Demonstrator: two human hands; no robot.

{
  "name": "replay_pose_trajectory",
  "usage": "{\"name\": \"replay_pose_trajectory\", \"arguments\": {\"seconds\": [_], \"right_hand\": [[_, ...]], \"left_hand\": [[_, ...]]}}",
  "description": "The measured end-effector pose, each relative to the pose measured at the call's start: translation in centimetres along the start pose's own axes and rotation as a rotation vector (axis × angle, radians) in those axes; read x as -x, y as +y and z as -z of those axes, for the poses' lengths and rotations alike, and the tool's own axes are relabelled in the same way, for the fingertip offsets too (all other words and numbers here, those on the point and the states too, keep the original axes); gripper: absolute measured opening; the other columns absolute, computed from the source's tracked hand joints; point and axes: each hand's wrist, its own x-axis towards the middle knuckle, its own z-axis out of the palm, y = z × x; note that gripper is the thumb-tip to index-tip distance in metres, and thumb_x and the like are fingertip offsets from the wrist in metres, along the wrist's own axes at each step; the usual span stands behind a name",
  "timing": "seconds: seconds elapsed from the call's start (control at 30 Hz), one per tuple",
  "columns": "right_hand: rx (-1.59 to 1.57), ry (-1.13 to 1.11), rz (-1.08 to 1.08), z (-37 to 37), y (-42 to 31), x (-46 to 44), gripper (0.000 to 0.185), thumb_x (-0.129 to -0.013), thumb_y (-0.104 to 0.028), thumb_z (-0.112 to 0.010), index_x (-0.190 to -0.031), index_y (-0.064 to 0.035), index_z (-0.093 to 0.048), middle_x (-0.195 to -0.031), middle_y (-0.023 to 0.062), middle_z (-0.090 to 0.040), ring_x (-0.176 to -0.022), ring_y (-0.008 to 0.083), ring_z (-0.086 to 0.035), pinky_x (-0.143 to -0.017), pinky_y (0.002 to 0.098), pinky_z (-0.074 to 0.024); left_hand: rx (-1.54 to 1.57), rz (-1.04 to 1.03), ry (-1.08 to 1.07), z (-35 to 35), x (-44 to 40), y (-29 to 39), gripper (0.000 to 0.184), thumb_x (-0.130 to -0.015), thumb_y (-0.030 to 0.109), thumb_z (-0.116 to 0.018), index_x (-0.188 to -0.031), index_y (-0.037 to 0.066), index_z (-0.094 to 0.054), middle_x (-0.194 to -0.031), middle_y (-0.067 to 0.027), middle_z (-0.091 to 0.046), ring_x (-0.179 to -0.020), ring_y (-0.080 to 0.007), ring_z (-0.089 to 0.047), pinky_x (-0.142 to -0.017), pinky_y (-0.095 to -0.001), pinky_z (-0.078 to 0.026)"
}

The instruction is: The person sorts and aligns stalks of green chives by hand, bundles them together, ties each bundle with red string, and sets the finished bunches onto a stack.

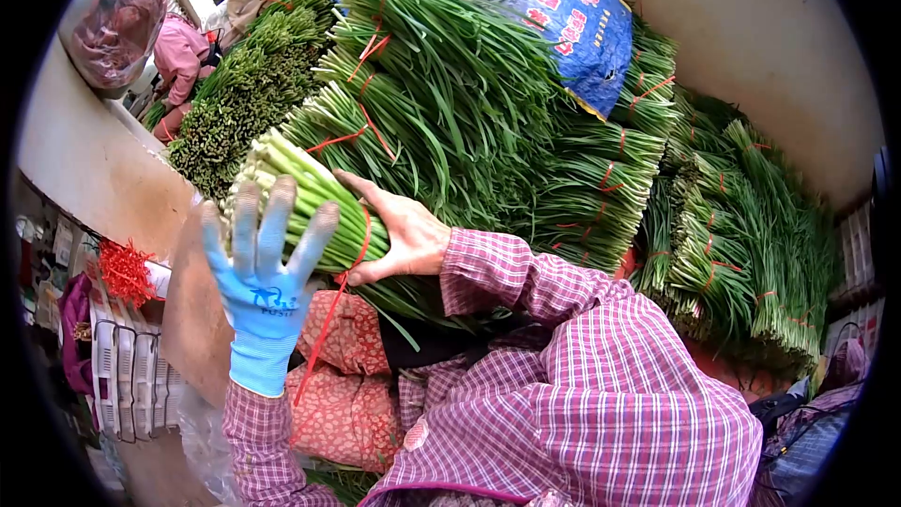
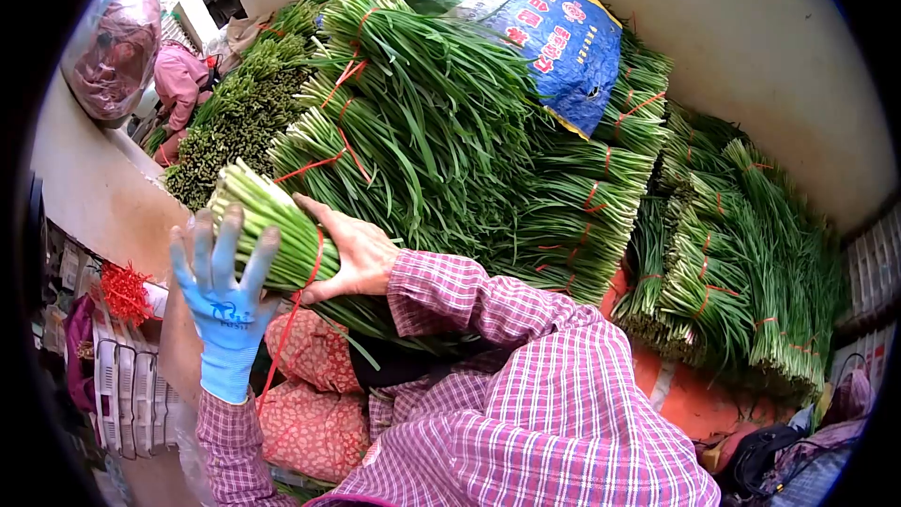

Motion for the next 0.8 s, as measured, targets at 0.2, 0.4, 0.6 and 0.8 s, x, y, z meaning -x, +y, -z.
{"name": "replay_pose_trajectory", "arguments": {"seconds": [0.2, 0.4, 0.6, 0.8], "right_hand": [[0.041, 0.198, 0.058, 4.2, -0.6, 1.5, 0.112, -0.061, -0.041, -0.085, -0.146, -0.0034, -0.021, -0.139, 0.0206, -0.042, -0.129, 0.0318, -0.042, -0.110, 0.0399, -0.0312], [0.371, 0.398, 0.141, 13.3, -3.5, 0.9, 0.108, -0.057, -0.031, -0.089, -0.142, -0.0003, -0.030, -0.135, 0.0214, -0.046, -0.126, 0.0293, -0.046, -0.108, 0.0383, -0.0351], [0.989, 0.745, 0.282, 23.7, -6.4, -5.8, 0.099, -0.054, -0.045, -0.085, -0.139, -0.0163, -0.041, -0.109, 0.0176, -0.058, -0.100, 0.0331, -0.058, -0.084, 0.0427, -0.0486], [1.298, 0.597, -0.216, 31.2, 0.2, -18.6, 0.102, -0.065, -0.060, -0.075, -0.146, -0.0202, -0.028, -0.129, 0.0186, -0.051, -0.121, 0.0373, -0.048, -0.102, 0.0489, -0.0385]], "left_hand": [[0.519, 0.407, 0.115, -1.2, -1.2, 1.7, 0.107, -0.061, 0.013, -0.077, -0.148, 0.004, -0.014, -0.149, -0.0246, -0.021, -0.136, -0.0437, -0.023, -0.111, -0.0577, -0.021], [0.826, 0.473, 0.271, -2.9, -1.4, 0.9, 0.112, -0.061, 0.010, -0.077, -0.150, 0.008, -0.008, -0.152, -0.0204, -0.017, -0.139, -0.0394, -0.022, -0.109, -0.0546, -0.028], [0.816, 0.630, 0.176, -5.0, 0.3, -2.8, 0.105, -0.064, 0.005, -0.075, -0.149, 0.008, -0.013, -0.153, -0.0158, -0.022, -0.139, -0.0333, -0.027, -0.108, -0.0498, -0.031], [0.865, 0.926, 0.066, -7.2, 5.9, -5.2, 0.098, -0.068, 0.007, -0.076, -0.148, 0.008, -0.020, -0.149, -0.0140, -0.031, -0.136, -0.0271, -0.033, -0.107, -0.0448, -0.033]]}}
